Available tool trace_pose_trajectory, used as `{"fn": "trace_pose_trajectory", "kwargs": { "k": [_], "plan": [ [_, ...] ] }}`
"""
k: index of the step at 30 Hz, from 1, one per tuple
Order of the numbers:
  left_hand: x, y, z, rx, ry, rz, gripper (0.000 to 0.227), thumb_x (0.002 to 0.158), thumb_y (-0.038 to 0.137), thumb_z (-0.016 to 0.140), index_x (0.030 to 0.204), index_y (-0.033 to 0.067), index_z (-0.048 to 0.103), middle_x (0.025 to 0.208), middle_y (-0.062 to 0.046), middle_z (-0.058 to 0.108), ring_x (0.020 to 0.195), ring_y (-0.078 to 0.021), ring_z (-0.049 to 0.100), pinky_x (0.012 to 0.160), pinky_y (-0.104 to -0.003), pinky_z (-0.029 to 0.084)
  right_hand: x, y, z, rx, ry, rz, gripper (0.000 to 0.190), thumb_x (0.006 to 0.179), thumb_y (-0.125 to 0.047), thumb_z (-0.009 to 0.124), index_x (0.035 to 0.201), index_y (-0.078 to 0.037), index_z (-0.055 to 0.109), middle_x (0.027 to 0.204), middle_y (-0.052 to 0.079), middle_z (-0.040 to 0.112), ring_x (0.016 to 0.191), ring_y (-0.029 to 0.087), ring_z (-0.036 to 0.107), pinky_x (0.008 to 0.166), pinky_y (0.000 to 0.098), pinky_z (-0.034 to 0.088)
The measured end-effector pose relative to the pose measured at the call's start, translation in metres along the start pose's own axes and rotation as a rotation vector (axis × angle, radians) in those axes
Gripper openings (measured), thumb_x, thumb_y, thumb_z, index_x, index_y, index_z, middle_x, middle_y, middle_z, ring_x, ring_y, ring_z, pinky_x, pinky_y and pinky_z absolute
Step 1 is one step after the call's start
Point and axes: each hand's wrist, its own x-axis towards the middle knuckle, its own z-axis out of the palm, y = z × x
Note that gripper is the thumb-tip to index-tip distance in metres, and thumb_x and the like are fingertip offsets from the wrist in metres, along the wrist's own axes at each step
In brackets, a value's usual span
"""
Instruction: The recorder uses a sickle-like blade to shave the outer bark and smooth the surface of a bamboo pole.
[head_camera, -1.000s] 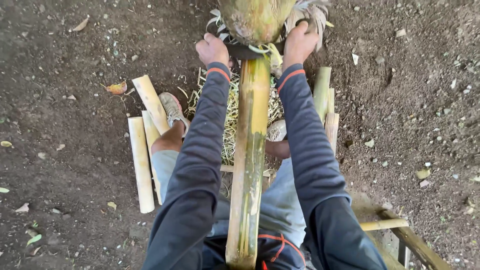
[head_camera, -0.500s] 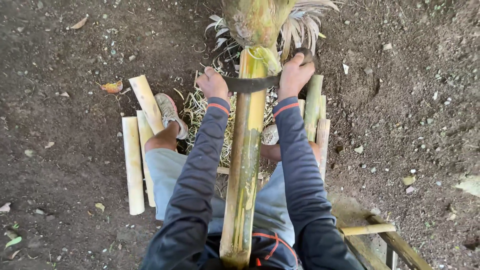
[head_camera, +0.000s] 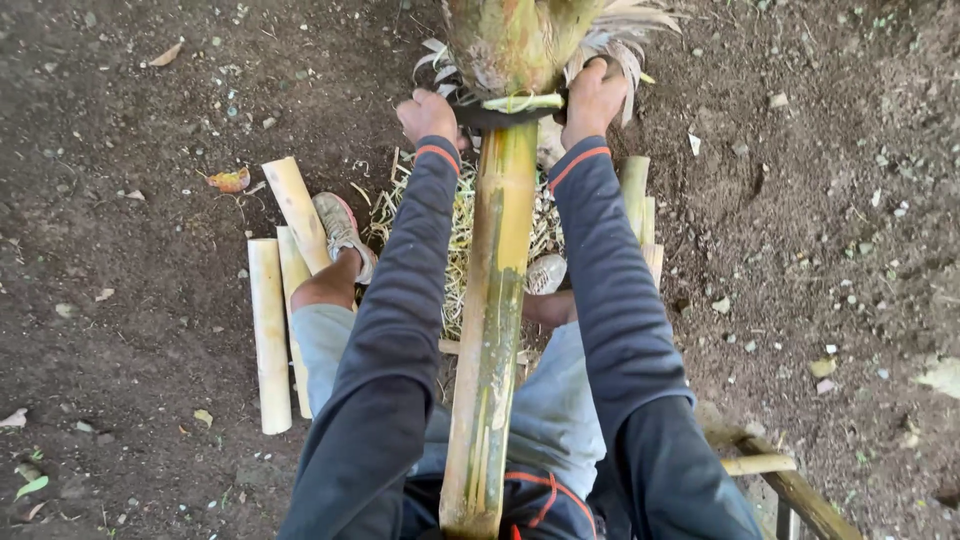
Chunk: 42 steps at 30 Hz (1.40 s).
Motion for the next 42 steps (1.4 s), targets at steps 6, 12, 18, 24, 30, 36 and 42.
{"fn": "trace_pose_trajectory", "kwargs": {
  "k": [6,12,18,24,30,36,42],
  "plan": [
    [-0.012,-0.04,-0.018,0.184,0.104,0.35,0.049,0.099,0.04,0.047,0.096,-0.0073,0.059,0.091,-0.027,0.068,0.075,-0.0412,0.066,0.058,-0.05,0.057,-0.02,0.07,-0.045,0.329,-0.038,0.178,0.027,0.093,-0.028,0.058,0.099,-0.003,0.048,0.078,0.009,0.058,0.058,0.02,0.056,0.049,0.0371,0.049],
    [-0.045,-0.059,-0.038,0.23,0.116,0.583,0.052,0.1,0.032,0.047,0.074,-0.0096,0.063,0.072,-0.03,0.066,0.069,-0.0475,0.063,0.069,-0.053,0.048,-0.057,0.045,-0.081,0.39,0.009,0.234,0.032,0.097,-0.028,0.057,0.106,0.0,0.047,0.077,0.007,0.059,0.062,0.017,0.056,0.054,0.0343,0.049],
    [-0.032,-0.055,-0.028,0.178,0.149,0.565,0.052,0.099,0.032,0.048,0.071,-0.0098,0.061,0.071,-0.03,0.066,0.067,-0.0474,0.063,0.068,-0.052,0.048,-0.041,0.049,-0.067,0.416,0.018,0.211,0.029,0.097,-0.023,0.056,0.107,0.002,0.047,0.08,0.008,0.057,0.064,0.018,0.055,0.057,0.0356,0.049],
    [-0.009,-0.013,0.003,0.22,0.153,0.484,0.049,0.1,0.038,0.049,0.089,-0.0081,0.061,0.09,-0.031,0.068,0.084,-0.0472,0.067,0.074,-0.054,0.054,-0.004,0.042,-0.025,0.265,0.057,0.127,0.032,0.092,-0.026,0.058,0.102,0.004,0.054,0.087,0.013,0.063,0.071,0.02,0.061,0.062,0.0349,0.052],
    [0.012,-0.017,0.026,0.172,0.135,0.32,0.047,0.097,0.041,0.047,0.098,-0.004,0.061,0.096,-0.028,0.069,0.087,-0.0455,0.07,0.07,-0.053,0.059,0.026,0.054,0.002,0.293,0.055,0.12,0.032,0.087,-0.025,0.058,0.091,0.007,0.055,0.079,0.012,0.06,0.065,0.023,0.057,0.056,0.0401,0.051],
    [0.004,-0.026,0.013,0.234,0.162,0.365,0.048,0.099,0.04,0.046,0.095,-0.0066,0.06,0.095,-0.032,0.068,0.086,-0.0487,0.069,0.074,-0.054,0.058,-0.003,0.024,-0.024,0.262,-0.073,0.241,0.021,0.088,-0.023,0.054,0.086,-0.001,0.055,0.073,0.009,0.056,0.056,0.021,0.054,0.047,0.0392,0.046],
    [-0.024,-0.052,-0.036,0.278,0.177,0.602,0.05,0.1,0.033,0.048,0.081,-0.0104,0.063,0.083,-0.034,0.066,0.083,-0.0527,0.063,0.077,-0.057,0.048,-0.05,0.042,-0.062,0.406,-0.016,0.24,0.03,0.096,-0.025,0.056,0.109,0.0,0.045,0.079,0.008,0.059,0.063,0.017,0.058,0.056,0.0349,0.052]
  ]
}}
